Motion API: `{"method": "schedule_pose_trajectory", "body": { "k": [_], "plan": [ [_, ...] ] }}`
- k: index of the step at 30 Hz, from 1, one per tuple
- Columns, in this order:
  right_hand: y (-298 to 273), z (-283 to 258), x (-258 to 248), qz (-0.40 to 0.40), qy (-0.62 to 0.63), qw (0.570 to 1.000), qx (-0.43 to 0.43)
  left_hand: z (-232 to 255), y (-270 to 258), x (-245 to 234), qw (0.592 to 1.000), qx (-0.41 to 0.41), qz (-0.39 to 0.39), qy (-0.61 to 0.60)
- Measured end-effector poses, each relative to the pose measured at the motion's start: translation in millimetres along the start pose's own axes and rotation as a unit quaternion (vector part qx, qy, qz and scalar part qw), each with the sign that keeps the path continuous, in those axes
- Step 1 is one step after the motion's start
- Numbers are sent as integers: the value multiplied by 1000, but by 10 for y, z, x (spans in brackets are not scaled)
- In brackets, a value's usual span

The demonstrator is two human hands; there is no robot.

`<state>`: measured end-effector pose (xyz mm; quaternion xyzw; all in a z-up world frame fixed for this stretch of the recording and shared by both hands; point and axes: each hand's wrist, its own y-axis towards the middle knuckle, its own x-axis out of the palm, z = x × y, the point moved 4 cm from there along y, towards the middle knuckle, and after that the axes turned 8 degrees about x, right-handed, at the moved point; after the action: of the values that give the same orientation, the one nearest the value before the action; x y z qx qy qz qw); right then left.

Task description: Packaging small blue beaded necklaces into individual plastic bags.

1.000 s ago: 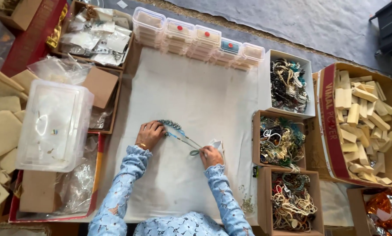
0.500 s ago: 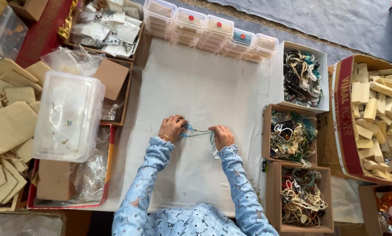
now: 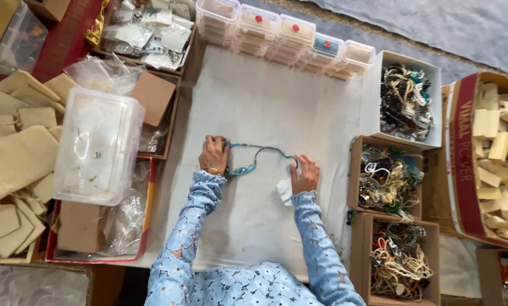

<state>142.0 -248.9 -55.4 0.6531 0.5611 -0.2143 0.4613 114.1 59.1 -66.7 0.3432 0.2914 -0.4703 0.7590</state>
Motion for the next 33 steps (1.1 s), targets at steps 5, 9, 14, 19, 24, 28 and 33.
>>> {"method": "schedule_pose_trajectory", "body": {
  "k": [5,9,14,19,24,28,33],
  "plan": [
    [-461,35,-76,-91,-53,992,-63,56,92,54,988,152,22,2],
    [-595,124,-172,-118,-95,980,-130,-76,102,376,948,297,-85,77],
    [-563,788,44,-133,-42,990,-20,-209,107,381,935,312,-118,119],
    [-291,952,-120,-57,12,991,116,-325,127,259,961,248,-112,52],
    [-213,27,-137,-79,59,995,7,-208,178,79,973,208,-100,0],
    [-275,-848,271,-224,15,972,-69,-282,196,148,967,224,-117,32],
    [-313,-653,828,-300,-22,951,-66,-459,134,172,952,258,-140,84]
  ]
}}
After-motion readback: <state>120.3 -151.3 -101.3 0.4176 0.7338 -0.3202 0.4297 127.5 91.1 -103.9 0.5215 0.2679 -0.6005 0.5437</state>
